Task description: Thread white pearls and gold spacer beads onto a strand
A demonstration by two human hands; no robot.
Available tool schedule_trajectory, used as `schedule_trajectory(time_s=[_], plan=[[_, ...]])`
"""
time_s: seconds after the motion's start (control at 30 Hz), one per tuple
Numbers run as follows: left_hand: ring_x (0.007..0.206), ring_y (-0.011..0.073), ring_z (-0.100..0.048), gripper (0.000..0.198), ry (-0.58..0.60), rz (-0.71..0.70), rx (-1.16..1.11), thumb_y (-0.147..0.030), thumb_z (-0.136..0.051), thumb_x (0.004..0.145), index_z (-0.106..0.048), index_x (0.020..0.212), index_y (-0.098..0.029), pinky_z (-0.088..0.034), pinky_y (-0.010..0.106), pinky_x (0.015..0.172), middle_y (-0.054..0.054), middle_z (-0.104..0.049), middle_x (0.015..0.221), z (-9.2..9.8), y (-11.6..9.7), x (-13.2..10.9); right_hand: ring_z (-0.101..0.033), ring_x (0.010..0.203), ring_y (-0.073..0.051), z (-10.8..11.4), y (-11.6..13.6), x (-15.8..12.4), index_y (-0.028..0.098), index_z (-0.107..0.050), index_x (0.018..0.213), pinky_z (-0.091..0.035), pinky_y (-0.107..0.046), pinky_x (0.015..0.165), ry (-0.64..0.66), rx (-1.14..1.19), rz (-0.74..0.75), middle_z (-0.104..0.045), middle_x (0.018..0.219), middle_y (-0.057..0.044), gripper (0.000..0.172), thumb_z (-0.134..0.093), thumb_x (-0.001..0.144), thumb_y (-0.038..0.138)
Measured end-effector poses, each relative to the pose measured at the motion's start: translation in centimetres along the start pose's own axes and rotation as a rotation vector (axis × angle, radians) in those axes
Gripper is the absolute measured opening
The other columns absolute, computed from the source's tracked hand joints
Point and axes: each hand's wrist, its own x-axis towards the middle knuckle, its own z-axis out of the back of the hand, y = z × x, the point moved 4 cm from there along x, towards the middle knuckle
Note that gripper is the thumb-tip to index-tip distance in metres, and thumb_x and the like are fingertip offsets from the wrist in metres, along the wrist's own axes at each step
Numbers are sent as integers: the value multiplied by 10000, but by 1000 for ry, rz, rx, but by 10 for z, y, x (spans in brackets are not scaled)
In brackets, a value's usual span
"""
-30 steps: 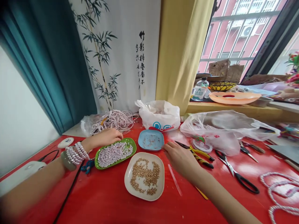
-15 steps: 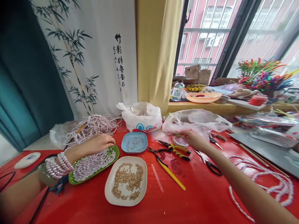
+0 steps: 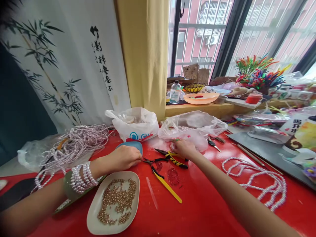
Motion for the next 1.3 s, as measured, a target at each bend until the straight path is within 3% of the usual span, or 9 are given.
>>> schedule_trajectory(time_s=[0.2,0.37,0.5,0.63,0.7,0.87,1.07,1.2,1.3], plan=[[681,185,-593,233,-6,-22,-37,-177,-415,824,-639,763,-162,-394,254,543,63,-629,726,-15,4,2,-569,925,-198,15,-15,4,167,-528,1107,-480,-388,768,-62,298,10,-549,1122,-60,275,-500,863,293],[688,194,-601,238,11,15,-74,-181,-415,825,-642,757,-159,-394,261,551,68,-647,759,-15,5,-4,-562,699,-149,37,-22,-7,120,-602,794,-467,-259,582,-123,715,49,-601,784,-29,292,-449,849,362],[752,201,-603,221,-18,53,-237,-192,-439,821,-659,812,-179,-409,276,609,63,-661,817,-7,2,-5,-498,532,-86,38,-8,-29,142,-581,756,-413,-184,451,-86,1104,76,-543,636,7,276,-473,789,395],[802,193,-588,192,-144,185,-642,-262,-524,786,-643,920,-194,-427,310,707,63,-656,924,-1,0,-6,-489,469,-74,37,24,-57,151,-559,746,-425,-165,411,22,1431,101,-520,584,15,194,-511,753,339],[825,186,-581,287,-213,244,-953,-290,-581,749,-598,1020,-196,-432,325,744,77,-626,1028,-3,-3,-7,-526,501,-82,40,44,-71,163,-555,772,-465,-167,442,66,1559,112,-553,620,5,128,-507,752,280],[909,213,-585,596,-165,143,-1691,-200,-637,707,-405,1256,-175,-440,318,732,128,-595,1056,-4,-27,-10,-555,538,-73,49,86,-92,178,-551,802,-488,-138,476,154,1797,153,-566,630,20,110,-445,776,167],[872,196,-593,559,-260,124,-2001,-58,-614,640,-502,1171,-189,-450,283,709,113,-569,1101,4,-34,-21,-535,561,-79,41,100,-102,171,-554,778,-479,-155,510,135,1781,210,-546,658,20,83,-488,791,220],[923,205,-567,538,-209,88,-2071,-9,-534,589,-555,1107,-152,-443,313,784,99,-608,1018,-2,-34,-29,-434,512,-74,34,109,-124,175,-504,710,-408,-167,469,-77,1356,391,-447,605,44,185,-465,830,310],[931,200,-562,498,-189,186,-1891,-54,-565,617,-561,1102,-166,-427,324,814,78,-614,1001,-9,-32,-38,-427,516,-91,24,119,-146,190,-444,665,-391,-197,469,-213,1031,473,-432,607,36,215,-403,854,285]])
